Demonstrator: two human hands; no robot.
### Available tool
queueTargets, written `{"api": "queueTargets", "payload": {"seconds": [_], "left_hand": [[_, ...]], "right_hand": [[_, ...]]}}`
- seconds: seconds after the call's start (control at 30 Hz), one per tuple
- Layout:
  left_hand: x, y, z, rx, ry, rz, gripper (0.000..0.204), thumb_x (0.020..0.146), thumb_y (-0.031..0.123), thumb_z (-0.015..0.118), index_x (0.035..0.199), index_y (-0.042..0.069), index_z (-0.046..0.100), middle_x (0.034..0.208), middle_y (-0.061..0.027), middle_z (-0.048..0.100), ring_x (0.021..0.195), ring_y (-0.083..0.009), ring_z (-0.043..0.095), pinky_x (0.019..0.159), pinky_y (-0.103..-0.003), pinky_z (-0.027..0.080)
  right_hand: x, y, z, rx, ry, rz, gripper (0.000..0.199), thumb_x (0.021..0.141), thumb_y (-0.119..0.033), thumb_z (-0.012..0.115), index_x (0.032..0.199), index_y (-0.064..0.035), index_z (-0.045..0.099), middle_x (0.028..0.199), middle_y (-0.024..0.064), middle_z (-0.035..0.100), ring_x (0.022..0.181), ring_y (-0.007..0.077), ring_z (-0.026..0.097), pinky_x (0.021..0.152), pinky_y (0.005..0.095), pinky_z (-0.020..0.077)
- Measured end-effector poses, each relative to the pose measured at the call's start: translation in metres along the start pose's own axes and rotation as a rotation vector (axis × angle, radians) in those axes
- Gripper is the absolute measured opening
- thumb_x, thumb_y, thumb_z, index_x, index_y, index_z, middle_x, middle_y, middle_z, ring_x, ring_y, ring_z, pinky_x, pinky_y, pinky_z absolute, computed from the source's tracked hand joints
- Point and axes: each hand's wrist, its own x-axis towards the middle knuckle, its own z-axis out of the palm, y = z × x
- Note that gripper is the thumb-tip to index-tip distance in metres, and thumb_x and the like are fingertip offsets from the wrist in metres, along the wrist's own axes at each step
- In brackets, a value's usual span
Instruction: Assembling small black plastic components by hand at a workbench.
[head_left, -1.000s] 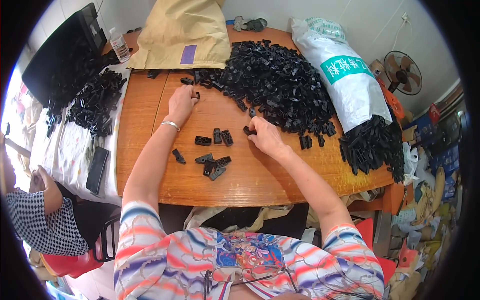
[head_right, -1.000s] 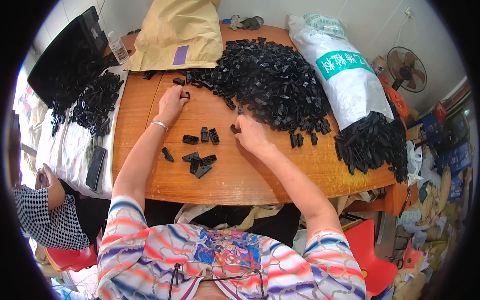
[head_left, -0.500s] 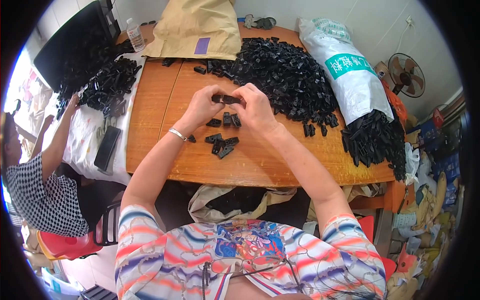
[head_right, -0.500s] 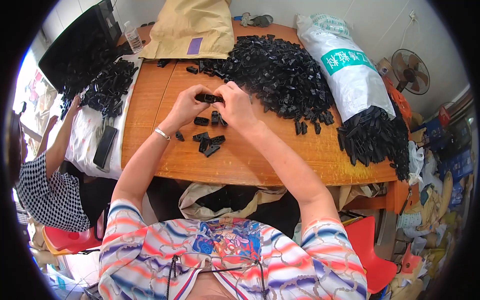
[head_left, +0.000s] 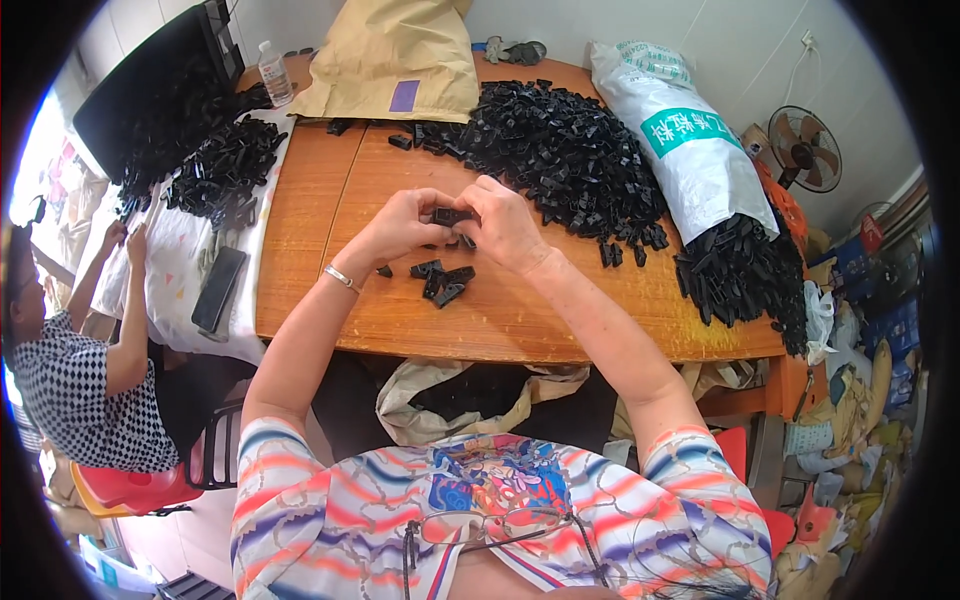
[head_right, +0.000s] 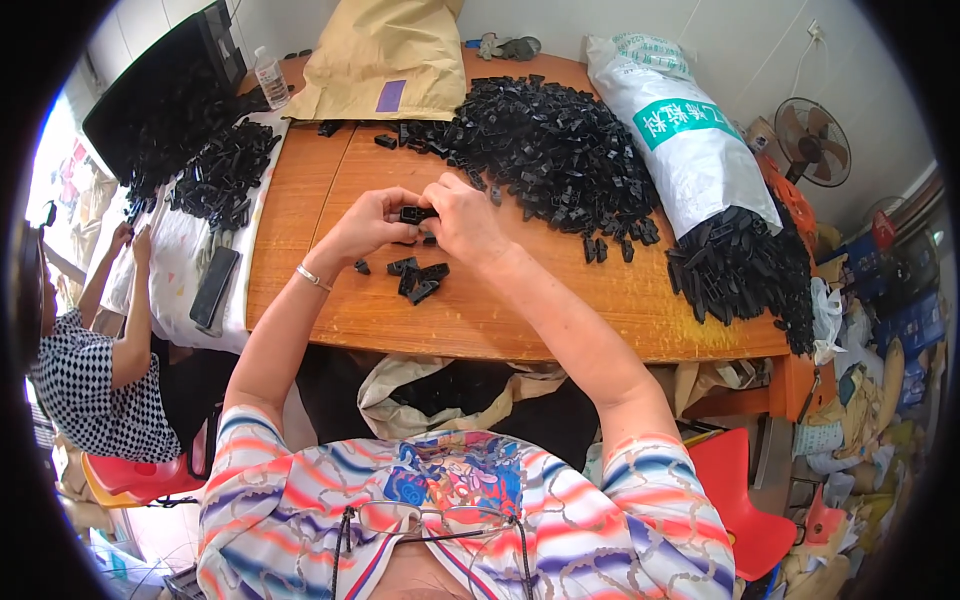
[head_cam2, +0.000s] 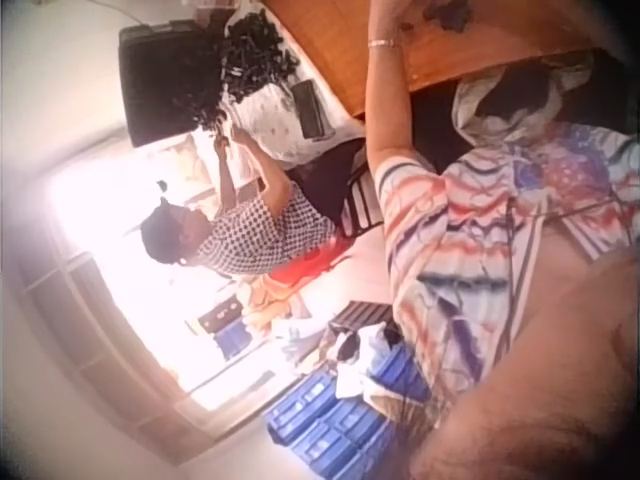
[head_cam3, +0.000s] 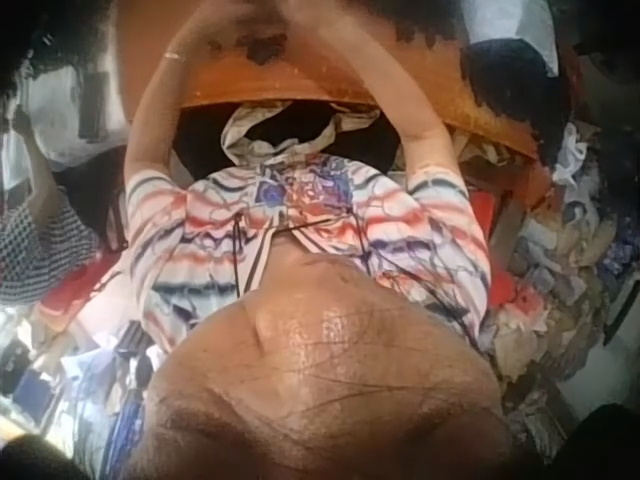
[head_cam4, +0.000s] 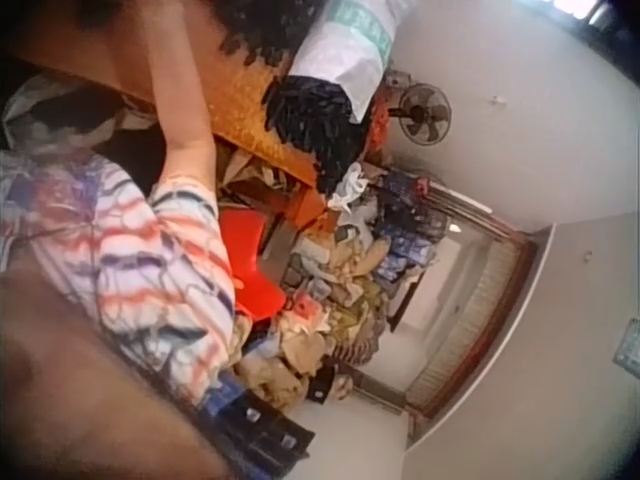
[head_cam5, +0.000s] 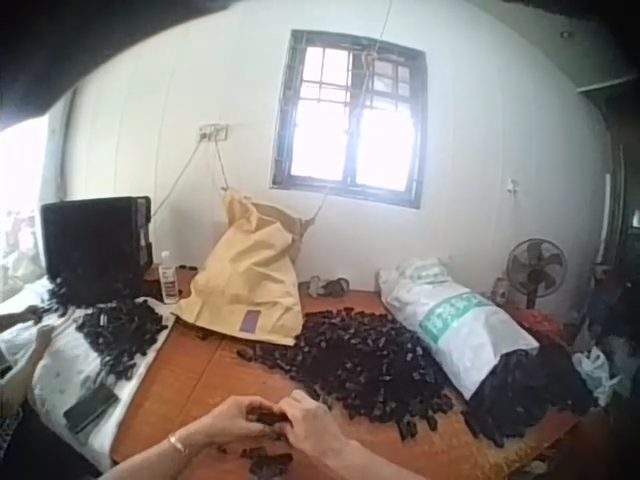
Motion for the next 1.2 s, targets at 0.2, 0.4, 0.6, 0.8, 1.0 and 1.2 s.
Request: {"api": "queueTargets", "payload": {"seconds": [0.2,0.4,0.6,0.8,1.0,1.2], "left_hand": [[-0.006,-0.007,0.01,0.049,0.085,-0.009,0.021,0.087,0.002,0.063,0.107,-0.005,0.059,0.092,-0.005,0.065,0.081,-0.0075,0.062,0.072,-0.022,0.052],[-0.009,-0.023,0.02,0.11,0.115,0.04,0.016,0.086,0.001,0.063,0.101,-0.004,0.059,0.089,-0.0037,0.064,0.079,-0.0064,0.06,0.067,-0.02,0.05],[-0.001,-0.036,0.008,0.359,0.139,-0.003,0.014,0.086,0.0,0.063,0.099,-0.003,0.06,0.084,-0.0032,0.064,0.075,-0.0062,0.059,0.062,-0.021,0.05],[0.003,-0.025,-0.007,0.29,0.105,-0.161,0.012,0.085,0.005,0.067,0.093,-0.003,0.064,0.083,-0.0037,0.066,0.076,-0.0082,0.061,0.067,-0.024,0.051],[0.051,-0.042,-0.067,0.448,0.198,0.061,0.018,0.082,0.011,0.068,0.096,0.001,0.07,0.087,-0.0096,0.071,0.081,-0.0204,0.067,0.076,-0.031,0.053],[0.129,-0.078,-0.125,1.173,0.575,0.093,0.041,0.077,0.01,0.069,0.117,0.009,0.062,0.136,-0.007,0.05,0.12,-0.0269,0.049,0.095,-0.032,0.046]], "right_hand": [[-0.007,0.008,0.014,0.135,-0.098,0.244,0.036,0.063,-0.007,0.083,0.088,-0.0003,0.058,0.083,0.0089,0.061,0.077,0.02,0.062,0.066,0.0311,0.0524],[-0.015,0.021,0.02,0.425,-0.291,0.562,0.037,0.065,-0.009,0.086,0.086,-0.0001,0.056,0.076,0.0064,0.063,0.066,0.0115,0.06,0.056,0.026,0.0503],[-0.014,0.024,0.031,0.45,-0.328,0.701,0.037,0.064,-0.013,0.087,0.081,0.0013,0.059,0.07,0.0076,0.063,0.062,0.0122,0.059,0.055,0.0283,0.048],[-0.002,0.055,0.02,0.569,-0.518,0.555,0.029,0.069,-0.016,0.083,0.08,0.0011,0.062,0.071,0.0076,0.064,0.06,0.0124,0.061,0.052,0.0287,0.0484],[0.017,0.11,0.02,-0.383,-0.185,0.425,0.029,0.075,-0.025,0.076,0.091,-0.0025,0.065,0.093,0.0163,0.065,0.084,0.0337,0.066,0.074,0.0389,0.0541],[0.023,0.141,0.044,-0.722,-0.317,0.473,0.029,0.074,-0.023,0.077,0.09,-0.0021,0.064,0.099,0.0175,0.063,0.085,0.0336,0.068,0.071,0.0385,0.0567]]}}
